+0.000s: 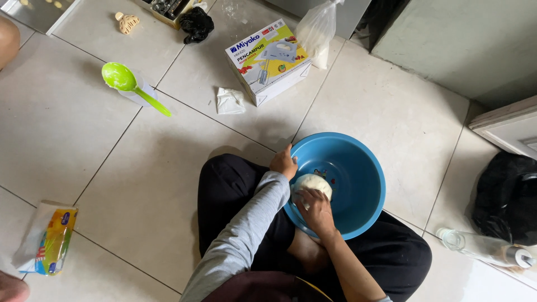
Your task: Kneading a ball of dough in a plastic bowl while sitting on the floor.
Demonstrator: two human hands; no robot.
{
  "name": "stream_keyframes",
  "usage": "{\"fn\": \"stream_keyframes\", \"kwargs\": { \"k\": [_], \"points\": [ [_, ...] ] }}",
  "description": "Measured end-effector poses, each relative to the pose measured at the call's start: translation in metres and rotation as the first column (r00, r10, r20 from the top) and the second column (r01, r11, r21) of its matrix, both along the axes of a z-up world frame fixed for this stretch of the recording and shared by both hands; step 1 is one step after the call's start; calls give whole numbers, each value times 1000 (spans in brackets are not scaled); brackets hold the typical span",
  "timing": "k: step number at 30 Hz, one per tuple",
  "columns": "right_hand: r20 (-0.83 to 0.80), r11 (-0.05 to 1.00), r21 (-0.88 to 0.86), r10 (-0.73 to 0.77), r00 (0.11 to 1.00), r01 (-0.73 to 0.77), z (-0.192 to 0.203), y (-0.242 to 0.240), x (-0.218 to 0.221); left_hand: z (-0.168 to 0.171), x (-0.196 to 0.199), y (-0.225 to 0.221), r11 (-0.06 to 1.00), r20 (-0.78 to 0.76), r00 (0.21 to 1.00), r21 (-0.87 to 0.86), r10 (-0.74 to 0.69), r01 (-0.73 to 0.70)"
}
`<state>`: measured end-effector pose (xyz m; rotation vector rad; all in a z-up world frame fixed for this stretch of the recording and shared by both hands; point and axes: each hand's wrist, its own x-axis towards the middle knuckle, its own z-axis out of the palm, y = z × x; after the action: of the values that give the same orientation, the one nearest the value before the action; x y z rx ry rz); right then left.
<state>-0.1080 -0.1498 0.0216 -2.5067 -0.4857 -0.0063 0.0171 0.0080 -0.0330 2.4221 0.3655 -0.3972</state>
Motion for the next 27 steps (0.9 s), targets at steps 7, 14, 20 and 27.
{"fn": "stream_keyframes", "kwargs": {
  "k": [7, 14, 20, 27],
  "points": [
    [-121, 912, -360, -253, 960, 195, 38, -77, -34, 2, 0, -11, 992, 50, 994, 77, 97, -100],
    [-103, 869, -354, -403, 909, 345, -74, -132, 25, 0, 1, -1, 1000, -29, 1000, 19, -1, 2],
    [-97, 790, -230, -600, 794, 568, -173, -106, 112, 10, -4, -1, 999, -26, 999, 49, -20, 21],
    [203, 860, -305, -361, 910, 409, -117, 11, 95, 12, -4, -1, 998, -7, 1000, 66, -12, 13]
  ]
}}
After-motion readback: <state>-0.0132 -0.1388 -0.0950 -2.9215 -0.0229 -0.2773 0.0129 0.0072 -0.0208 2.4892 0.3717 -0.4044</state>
